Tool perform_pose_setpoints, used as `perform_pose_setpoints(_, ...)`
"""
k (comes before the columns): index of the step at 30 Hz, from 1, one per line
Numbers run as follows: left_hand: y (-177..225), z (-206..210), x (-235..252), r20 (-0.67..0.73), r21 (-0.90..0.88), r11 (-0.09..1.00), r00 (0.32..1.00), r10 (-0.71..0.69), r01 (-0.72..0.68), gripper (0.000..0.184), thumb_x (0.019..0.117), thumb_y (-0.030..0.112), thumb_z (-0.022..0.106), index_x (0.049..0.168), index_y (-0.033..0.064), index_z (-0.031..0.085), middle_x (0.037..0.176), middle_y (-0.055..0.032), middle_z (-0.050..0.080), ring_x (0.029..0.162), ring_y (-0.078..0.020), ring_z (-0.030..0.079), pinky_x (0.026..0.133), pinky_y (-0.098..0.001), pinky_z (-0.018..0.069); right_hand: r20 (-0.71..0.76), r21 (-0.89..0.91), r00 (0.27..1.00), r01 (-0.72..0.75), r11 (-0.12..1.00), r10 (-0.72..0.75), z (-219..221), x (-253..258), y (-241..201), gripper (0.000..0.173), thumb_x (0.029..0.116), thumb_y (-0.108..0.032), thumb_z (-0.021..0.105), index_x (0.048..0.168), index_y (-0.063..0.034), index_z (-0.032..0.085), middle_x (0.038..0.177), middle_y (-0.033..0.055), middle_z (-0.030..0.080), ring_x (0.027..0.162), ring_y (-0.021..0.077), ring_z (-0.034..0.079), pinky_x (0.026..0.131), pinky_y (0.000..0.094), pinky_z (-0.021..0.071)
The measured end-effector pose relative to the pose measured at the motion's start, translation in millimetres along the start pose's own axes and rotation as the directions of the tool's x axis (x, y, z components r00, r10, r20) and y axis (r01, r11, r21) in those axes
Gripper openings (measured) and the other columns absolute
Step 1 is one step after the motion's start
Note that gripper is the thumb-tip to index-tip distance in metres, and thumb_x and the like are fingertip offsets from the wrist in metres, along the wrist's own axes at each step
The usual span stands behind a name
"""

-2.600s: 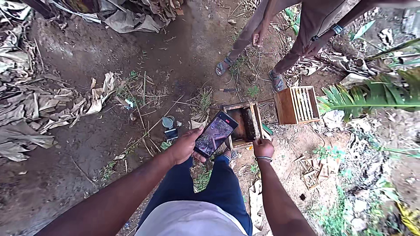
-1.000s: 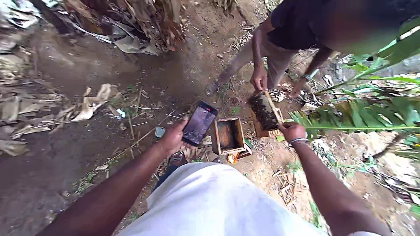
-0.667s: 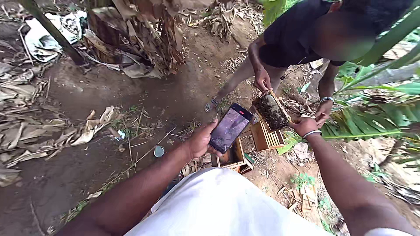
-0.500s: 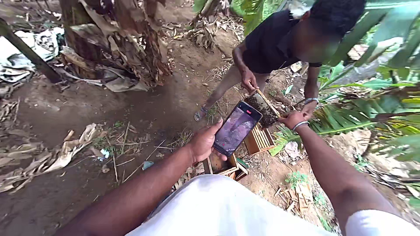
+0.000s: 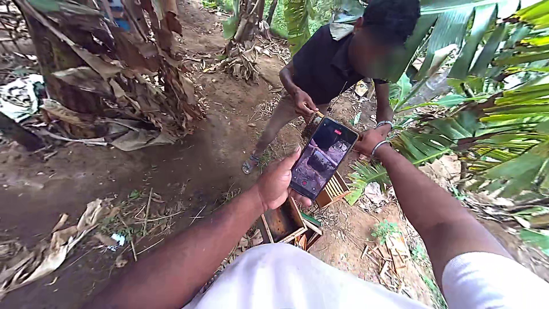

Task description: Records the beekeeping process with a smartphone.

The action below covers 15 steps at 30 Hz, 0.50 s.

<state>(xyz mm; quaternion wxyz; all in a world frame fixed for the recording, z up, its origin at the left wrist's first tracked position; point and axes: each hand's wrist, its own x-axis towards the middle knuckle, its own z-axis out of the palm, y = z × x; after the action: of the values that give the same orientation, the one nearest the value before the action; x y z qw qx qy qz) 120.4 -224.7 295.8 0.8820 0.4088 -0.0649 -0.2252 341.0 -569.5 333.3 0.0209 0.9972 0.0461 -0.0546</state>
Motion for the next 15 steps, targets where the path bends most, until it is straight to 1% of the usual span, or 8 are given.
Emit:
perform_pose_setpoints(1, 1, 0, 1, 0.009, -0.012, 1.0, 1.0, 0.01, -0.009, 0.066, 0.1087, 0.06, 0.027, 0.135, 0.0087, 0.06, 0.115, -0.0235, 0.071, 0.085, -0.0345, 0.075, 0.058, -0.0442, 0.0633, -0.013, 0.012, 1.0, 0.024, 1.0, -0.024, -2, 0, 1, 0.032, 0.0881, -0.035, 0.078, 0.081, -0.0041, 0.074, 0.082, 0.0195, 0.07, 0.083, 0.0397, 0.068, 0.079, 0.0663, 0.0496)
perform_pose_setpoints(4, 0, -1, 1, 0.032, -0.021, 1.0, 0.999, 0.02, -0.02, 0.068, 0.1077, 0.062, 0.027, 0.136, 0.0096, 0.059, 0.117, -0.024, 0.07, 0.087, -0.0349, 0.075, 0.057, -0.0437, 0.063, -0.018, 0.025, 0.999, 0.038, 0.999, -0.038, -1, 3, 7, 0.029, 0.0898, -0.035, 0.076, 0.083, -0.0067, 0.076, 0.083, 0.0173, 0.072, 0.083, 0.0376, 0.069, 0.08, 0.0661, 0.0505)
perform_pose_setpoints(6, 0, 0, 1, 0.022, -0.01, 1.0, 1.0, 0.02, -0.02, 0.068, 0.1069, 0.064, 0.028, 0.135, 0.0116, 0.061, 0.116, -0.0228, 0.071, 0.085, -0.0339, 0.075, 0.055, -0.0426, 0.0624, -0.026, 0.03, 0.999, 0.03, 0.999, -0.029, -2, 5, 9, 0.03, 0.0898, -0.035, 0.076, 0.08, -0.0075, 0.074, 0.079, 0.0167, 0.07, 0.079, 0.0368, 0.068, 0.076, 0.0654, 0.05)
perform_pose_setpoints(8, 0, -1, 2, 0.04, -0.015, 1.0, 0.999, 0.018, -0.017, 0.068, 0.1073, 0.063, 0.028, 0.137, 0.011, 0.059, 0.119, -0.0241, 0.07, 0.087, -0.0352, 0.075, 0.057, -0.0436, 0.0629, -0.04, 0.026, 0.999, 0.029, 0.999, -0.028, -5, 7, 11, 0.031, 0.0894, -0.036, 0.076, 0.078, -0.0077, 0.073, 0.077, 0.0166, 0.069, 0.077, 0.0369, 0.067, 0.073, 0.0652, 0.0496)
perform_pose_setpoints(11, 0, 3, 3, 0.011, -0.006, 1.0, 1.0, 0.015, -0.015, 0.067, 0.1066, 0.064, 0.028, 0.137, 0.0142, 0.06, 0.118, -0.0219, 0.071, 0.085, -0.0337, 0.075, 0.054, -0.0416, 0.0618, -0.036, 0.011, 0.999, 0.006, 1.0, -0.005, -11, 7, 11, 0.031, 0.0904, -0.038, 0.075, 0.083, -0.0079, 0.075, 0.082, 0.0176, 0.071, 0.083, 0.0381, 0.068, 0.078, 0.0669, 0.05)
perform_pose_setpoints(13, 0, 3, 6, 0.022, -0.013, 1.0, 1.0, 0.018, -0.018, 0.067, 0.1069, 0.064, 0.029, 0.136, 0.0124, 0.06, 0.117, -0.0231, 0.07, 0.085, -0.0345, 0.075, 0.054, -0.0424, 0.0621, -0.047, 0.009, 0.999, 0.002, 1.0, -0.001, -15, 7, 9, 0.031, 0.0896, -0.038, 0.075, 0.082, -0.0078, 0.075, 0.082, 0.018, 0.071, 0.083, 0.0387, 0.068, 0.078, 0.0669, 0.0497)
perform_pose_setpoints(15, -1, 6, 7, 0.002, 0.004, 1.0, 1.0, 0.014, -0.014, 0.068, 0.1059, 0.066, 0.029, 0.135, 0.0143, 0.062, 0.116, -0.0214, 0.072, 0.083, -0.0335, 0.075, 0.053, -0.0418, 0.0614, -0.07, 0.013, 0.997, 0.019, 1.0, -0.018, -17, 10, 13, 0.032, 0.0894, -0.038, 0.076, 0.083, -0.0065, 0.075, 0.083, 0.0188, 0.07, 0.084, 0.0395, 0.068, 0.078, 0.0674, 0.0495)
